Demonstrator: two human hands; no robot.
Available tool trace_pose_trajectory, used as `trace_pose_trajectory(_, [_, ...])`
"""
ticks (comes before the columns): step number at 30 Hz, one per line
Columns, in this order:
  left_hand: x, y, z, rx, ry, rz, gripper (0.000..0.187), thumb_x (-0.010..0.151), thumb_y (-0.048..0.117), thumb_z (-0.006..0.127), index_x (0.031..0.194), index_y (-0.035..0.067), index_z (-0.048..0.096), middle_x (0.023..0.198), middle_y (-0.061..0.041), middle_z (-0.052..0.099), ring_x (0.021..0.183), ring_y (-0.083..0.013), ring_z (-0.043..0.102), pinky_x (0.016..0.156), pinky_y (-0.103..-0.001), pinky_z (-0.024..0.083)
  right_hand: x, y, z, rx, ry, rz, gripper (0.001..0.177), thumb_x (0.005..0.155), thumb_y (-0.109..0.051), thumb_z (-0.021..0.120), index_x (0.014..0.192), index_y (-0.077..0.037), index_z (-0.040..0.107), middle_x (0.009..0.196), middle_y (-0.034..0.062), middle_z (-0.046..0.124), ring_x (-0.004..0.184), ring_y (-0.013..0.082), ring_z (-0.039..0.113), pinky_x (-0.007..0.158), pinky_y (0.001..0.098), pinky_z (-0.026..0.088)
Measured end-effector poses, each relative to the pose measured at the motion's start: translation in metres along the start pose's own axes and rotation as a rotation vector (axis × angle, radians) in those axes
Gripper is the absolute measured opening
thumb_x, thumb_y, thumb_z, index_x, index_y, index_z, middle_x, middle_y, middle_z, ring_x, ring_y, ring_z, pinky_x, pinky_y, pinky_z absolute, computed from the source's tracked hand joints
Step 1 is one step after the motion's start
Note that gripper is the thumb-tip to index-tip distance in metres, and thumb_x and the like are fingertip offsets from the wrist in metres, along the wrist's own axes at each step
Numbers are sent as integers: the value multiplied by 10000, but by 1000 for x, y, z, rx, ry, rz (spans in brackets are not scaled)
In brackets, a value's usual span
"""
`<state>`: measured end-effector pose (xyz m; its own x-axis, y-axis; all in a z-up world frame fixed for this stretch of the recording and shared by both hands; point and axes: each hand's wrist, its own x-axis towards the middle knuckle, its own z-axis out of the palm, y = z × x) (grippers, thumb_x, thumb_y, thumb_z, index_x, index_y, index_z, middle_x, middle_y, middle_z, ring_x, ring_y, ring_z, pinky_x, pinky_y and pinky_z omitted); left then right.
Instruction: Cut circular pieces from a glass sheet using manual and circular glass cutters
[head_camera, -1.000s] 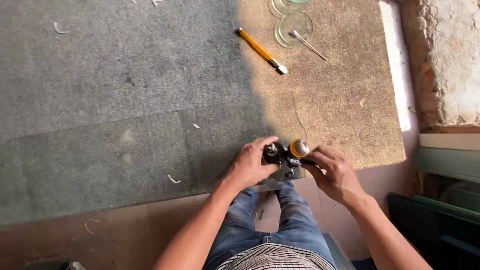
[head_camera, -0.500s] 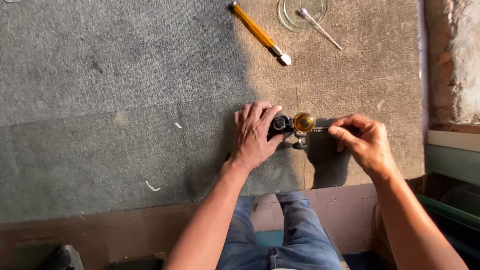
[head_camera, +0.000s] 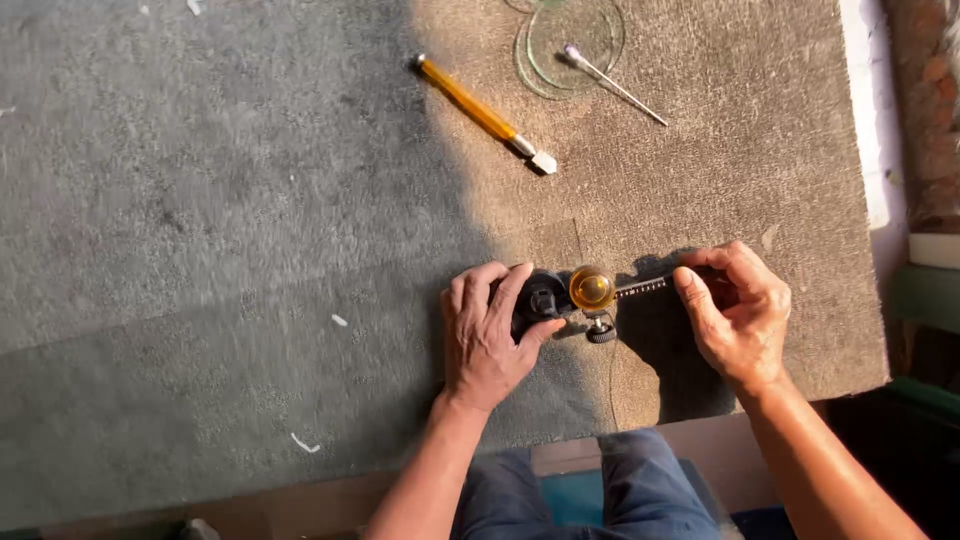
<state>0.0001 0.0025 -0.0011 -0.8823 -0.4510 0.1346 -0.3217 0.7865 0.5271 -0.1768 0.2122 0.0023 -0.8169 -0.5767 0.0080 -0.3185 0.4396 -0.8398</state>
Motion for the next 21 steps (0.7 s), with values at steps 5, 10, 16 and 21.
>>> trace_pose_trajectory(5, [11,8,-6,63,8,-39,690,927,702,469,1313,164,662,1163,-87,603,996,-318,593,856,-472,449,2,-1,7,-119,40,-37,206,960,-195,727,1098,-42,708,882,70,625,744,182,579,710,298,436])
trace_pose_trajectory(10, [11,10,1,116,17,-14,796,794,702,692,1299,88,646,1210,-142,613,1072,-354,613,945,-500,464,12,-5,2,-23,0,-32,304,895,-251,765,1101,-43,684,863,60,622,686,166,568,652,289,457])
trace_pose_trajectory(16, [3,-1,9,219,54,-12,702,847,688,595,1250,116,652,1233,-117,594,1092,-325,584,977,-469,445,19,-9,6,10,30,-88,325,885,-240,767,1073,-1,656,948,123,680,708,194,608,656,287,527])
trace_pose_trajectory(21, [-5,-5,12,233,47,-1,652,913,666,531,1265,129,641,1179,-105,571,1053,-316,562,955,-452,454,18,-9,8,-7,26,-92,321,891,-235,762,1054,9,633,954,141,684,747,224,642,658,297,533])
